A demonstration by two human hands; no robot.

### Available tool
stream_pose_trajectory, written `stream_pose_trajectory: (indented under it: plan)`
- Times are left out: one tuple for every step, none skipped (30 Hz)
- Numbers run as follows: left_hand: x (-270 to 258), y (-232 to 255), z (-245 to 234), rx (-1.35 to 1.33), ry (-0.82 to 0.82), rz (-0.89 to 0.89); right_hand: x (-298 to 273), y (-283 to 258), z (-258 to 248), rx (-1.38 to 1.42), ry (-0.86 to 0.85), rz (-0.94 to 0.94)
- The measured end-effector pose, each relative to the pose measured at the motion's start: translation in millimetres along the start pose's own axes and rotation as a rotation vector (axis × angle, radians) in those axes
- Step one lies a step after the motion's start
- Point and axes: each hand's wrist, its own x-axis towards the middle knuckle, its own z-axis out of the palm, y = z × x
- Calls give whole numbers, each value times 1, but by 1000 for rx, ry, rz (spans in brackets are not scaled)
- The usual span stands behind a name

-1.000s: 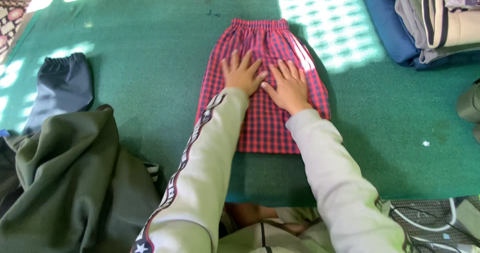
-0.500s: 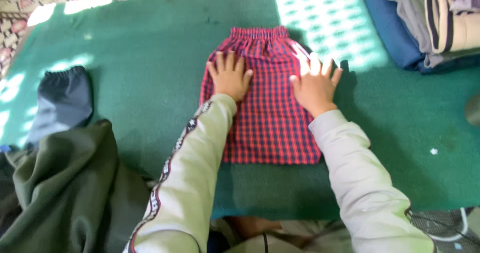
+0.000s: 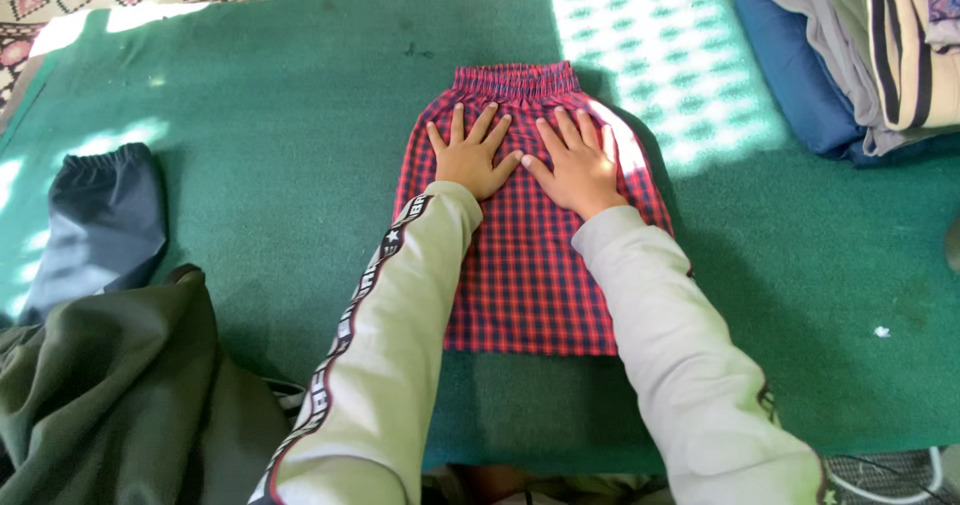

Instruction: The person folds a red and blue checkered short, then a pair of dark green sweatpants, and finally a pair of dark grey trousers. Each item is smoothed, folded in half, and then folded again before being placed on a growing stack.

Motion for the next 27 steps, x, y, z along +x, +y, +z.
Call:
stream_pose_trajectory:
  plan:
    - [-6, -2, -2, 8, 4, 20, -5, -3, -6, 5, -51, -18]
    - [-11, -4, -7, 6, -21, 56, -10, -4, -13, 10, -97, -39]
    - [-22, -6, -11, 5, -47, 93, -17, -5, -20, 14, -143, -60]
    - [-43, -4, -14, -2, -80, 126, -34, -7, -26, 21, -168, -124]
    - [-65, -3, -20, 12, -117, 166, -51, -7, -32, 29, -194, -187]
    - [-86, -2, -30, 28, -147, 208, -67, -8, -38, 34, -212, -252]
    - [-109, 1, -43, 44, -177, 251, -87, -11, -43, 22, -225, -308]
    - [-132, 4, -57, 23, -213, 279, -107, -14, -51, 8, -236, -360]
    - [-155, 9, -72, 2, -250, 306, -127, -16, -60, 7, -252, -381]
    - [-177, 13, -87, -20, -370, 292, -148, -19, -68, 10, -271, -402]
    - [-197, 17, -102, -41, -490, 276, -164, -23, -76, 14, -291, -422]
    - [-213, 21, -113, -54, -464, 338, -178, -26, -84, 18, -310, -436]
    - [-228, 23, -123, -67, -438, 400, -191, -29, -91, 23, -330, -450]
    - [-236, 24, -131, -78, -409, 460, -198, -31, -97, 26, -349, -467]
    - [-238, 23, -135, -111, -347, 458, -202, -34, -102, 25, -343, -479]
    - [-239, 21, -138, -143, -288, 456, -205, -36, -105, 25, -337, -489]
    - [-240, 19, -139, -175, -229, 454, -207, -37, -107, 25, -332, -499]
    - [-237, 17, -138, -110, -158, 511, -208, -37, -108, 34, -285, -502]
    - [-235, 15, -136, -46, -86, 566, -208, -36, -108, 44, -239, -504]
    - [-234, 12, -135, 21, -15, 618, -207, -36, -108, 56, -193, -510]
    - [-234, 10, -133, 122, 24, 677, -209, -37, -108, 41, -163, -507]
    - [-234, 8, -132, 224, 65, 737, -210, -36, -107, 24, -132, -503]
    - [-233, 6, -131, 327, 107, 796, -211, -36, -107, 8, -102, -499]
    - [-235, 5, -131, 329, 57, 745, -213, -36, -107, -12, -83, -513]
    - [-236, 3, -131, 331, 8, 695, -215, -37, -107, -32, -65, -527]
    - [-236, 2, -130, 330, -39, 645, -218, -37, -108, -55, -47, -540]
    - [-238, 1, -130, 355, -26, 628, -220, -37, -110, -54, -42, -540]
